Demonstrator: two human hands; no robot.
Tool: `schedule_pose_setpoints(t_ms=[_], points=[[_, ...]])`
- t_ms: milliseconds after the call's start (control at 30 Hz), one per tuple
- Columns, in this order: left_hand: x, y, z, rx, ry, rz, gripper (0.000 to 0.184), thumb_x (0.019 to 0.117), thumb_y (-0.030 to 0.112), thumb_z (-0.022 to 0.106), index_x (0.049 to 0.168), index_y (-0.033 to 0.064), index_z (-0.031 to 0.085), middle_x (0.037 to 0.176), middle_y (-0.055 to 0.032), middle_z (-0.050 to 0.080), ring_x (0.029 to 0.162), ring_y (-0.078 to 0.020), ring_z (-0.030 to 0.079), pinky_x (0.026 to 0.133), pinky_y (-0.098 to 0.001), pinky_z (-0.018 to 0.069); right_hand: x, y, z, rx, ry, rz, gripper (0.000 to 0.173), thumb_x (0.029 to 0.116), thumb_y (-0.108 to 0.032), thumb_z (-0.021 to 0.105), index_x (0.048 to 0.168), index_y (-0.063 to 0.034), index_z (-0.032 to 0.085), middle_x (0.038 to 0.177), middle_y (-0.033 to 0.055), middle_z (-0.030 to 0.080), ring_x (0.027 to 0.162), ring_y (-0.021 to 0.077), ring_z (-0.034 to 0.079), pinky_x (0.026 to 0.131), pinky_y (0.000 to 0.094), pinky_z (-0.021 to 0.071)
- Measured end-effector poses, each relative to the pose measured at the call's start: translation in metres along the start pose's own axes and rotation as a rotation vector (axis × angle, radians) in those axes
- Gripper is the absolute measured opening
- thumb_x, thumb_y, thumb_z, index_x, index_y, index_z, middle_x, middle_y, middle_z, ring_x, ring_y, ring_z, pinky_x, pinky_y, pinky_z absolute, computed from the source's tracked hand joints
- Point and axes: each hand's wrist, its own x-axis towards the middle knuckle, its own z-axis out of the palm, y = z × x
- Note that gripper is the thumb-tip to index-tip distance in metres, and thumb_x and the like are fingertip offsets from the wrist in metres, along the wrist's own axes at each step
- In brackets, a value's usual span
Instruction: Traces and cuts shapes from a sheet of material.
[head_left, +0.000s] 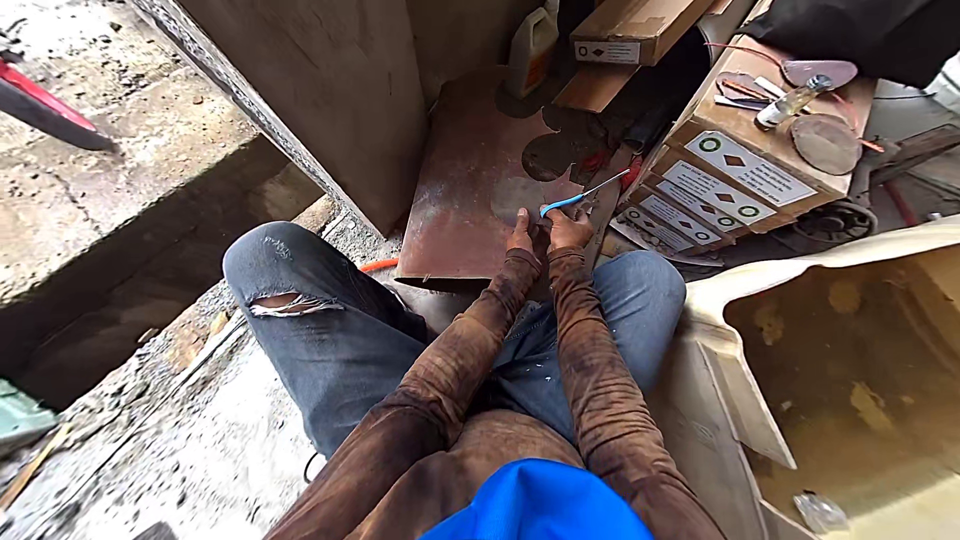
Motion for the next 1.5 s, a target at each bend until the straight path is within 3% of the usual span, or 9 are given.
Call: schedule_pose_setpoints(t_ms=[100,233,333,533,767,933,1167,1300,1500], points=[[-0.014,0.007,-0.018,0.167,-0.154,-0.168,0.063,0.107,0.056,0.04,0.149,0.01,0.044,0.148,-0.0145,0.052,0.132,-0.0296,0.053,0.105,-0.0538,0.0456,-0.008,0.012,-0.011,-0.055,0.0,-0.011,0.056,0.0734,-0.01,0.089,0.124,-0.0045,0.064,0.108,0.0166,0.071,0.094,0.0287,0.07,0.082,0.0497,0.06],[-0.043,0.071,-0.041,0.754,-0.442,-0.154,0.06,0.1052,0.054,0.047,0.137,0.0039,0.058,0.128,-0.0142,0.068,0.11,-0.027,0.068,0.095,-0.0468,0.0555,-0.006,0.012,-0.017,-0.06,0.001,-0.002,0.057,0.0743,-0.011,0.088,0.126,-0.0051,0.064,0.108,0.017,0.071,0.092,0.029,0.071,0.079,0.0501,0.0607],[-0.058,0.147,-0.042,1.251,-0.558,0.225,0.046,0.107,0.043,0.05,0.124,0.004,0.067,0.104,-0.011,0.076,0.088,-0.0214,0.074,0.08,-0.0423,0.0606,0.003,-0.006,-0.026,0.044,0.046,-0.041,0.056,0.0723,0.001,0.088,0.122,0.0028,0.063,0.106,0.0195,0.071,0.086,0.0274,0.073,0.073,0.0448,0.0648],[-0.028,0.225,0.022,2.097,-0.765,0.991,0.077,0.0904,0.043,0.077,0.154,0.0145,0.045,0.159,-0.01,0.046,0.15,-0.0307,0.036,0.12,-0.0564,0.0314,-0.023,-0.037,-0.031,-0.036,-0.021,-0.226,0.057,0.0712,-0.002,0.089,0.121,0.002,0.063,0.105,0.0164,0.072,0.09,0.0229,0.073,0.081,0.0422,0.0641],[0.02,0.197,0.071,2.246,-1.301,1.037,0.068,0.0888,0.041,0.079,0.145,0.0092,0.057,0.156,-0.012,0.049,0.153,-0.0303,0.031,0.128,-0.0555,0.0067,-0.037,-0.04,-0.04,-0.223,-0.082,-0.388,0.055,0.0708,-0.013,0.093,0.118,-0.0083,0.064,0.101,0.0107,0.072,0.088,0.0204,0.072,0.078,0.0432,0.0625],[0.042,0.183,0.1,2.266,-1.34,0.738,0.033,0.0857,0.029,0.082,0.112,0.0111,0.074,0.106,-0.016,0.072,0.103,-0.0374,0.068,0.091,-0.0673,0.0496,-0.036,-0.032,-0.042,-0.208,-0.048,-0.433,0.054,0.0715,-0.011,0.092,0.117,-0.007,0.064,0.1,0.0086,0.072,0.088,0.0167,0.072,0.078,0.0386,0.0629],[0.038,0.231,0.111,2.101,-1.338,0.636,0.02,0.0803,0.016,0.087,0.094,0.0063,0.076,0.093,-0.0116,0.073,0.089,-0.0266,0.068,0.084,-0.0541,0.0538,-0.03,-0.018,-0.027,0.368,-0.016,-0.308,0.026,0.1058,-0.023,0.055,0.126,-0.0076,0.052,0.105,0.006,0.066,0.084,0.0212,0.072,0.077,0.042,0.0643],[0.043,0.257,0.098,2.0,-1.317,0.603,0.018,0.0786,0.011,0.087,0.088,0.0038,0.073,0.086,-0.0107,0.071,0.081,-0.0224,0.067,0.079,-0.048,0.0547,-0.024,-0.017,-0.021,0.397,-0.046,-0.141,0.018,0.1067,-0.018,0.053,0.116,-0.0023,0.056,0.089,0.0087,0.072,0.077,0.022,0.074,0.072,0.0391,0.0648],[0.041,0.29,0.082,1.815,-1.324,0.678,0.019,0.078,0.011,0.087,0.079,0.0046,0.069,0.074,-0.0041,0.067,0.068,-0.0117,0.06,0.067,-0.0347,0.0509,-0.02,-0.044,-0.039,0.217,-0.241,-0.492,0.017,0.1083,-0.016,0.048,0.119,-0.0044,0.053,0.095,0.008,0.072,0.086,0.0248,0.074,0.079,0.0435,0.0643]])
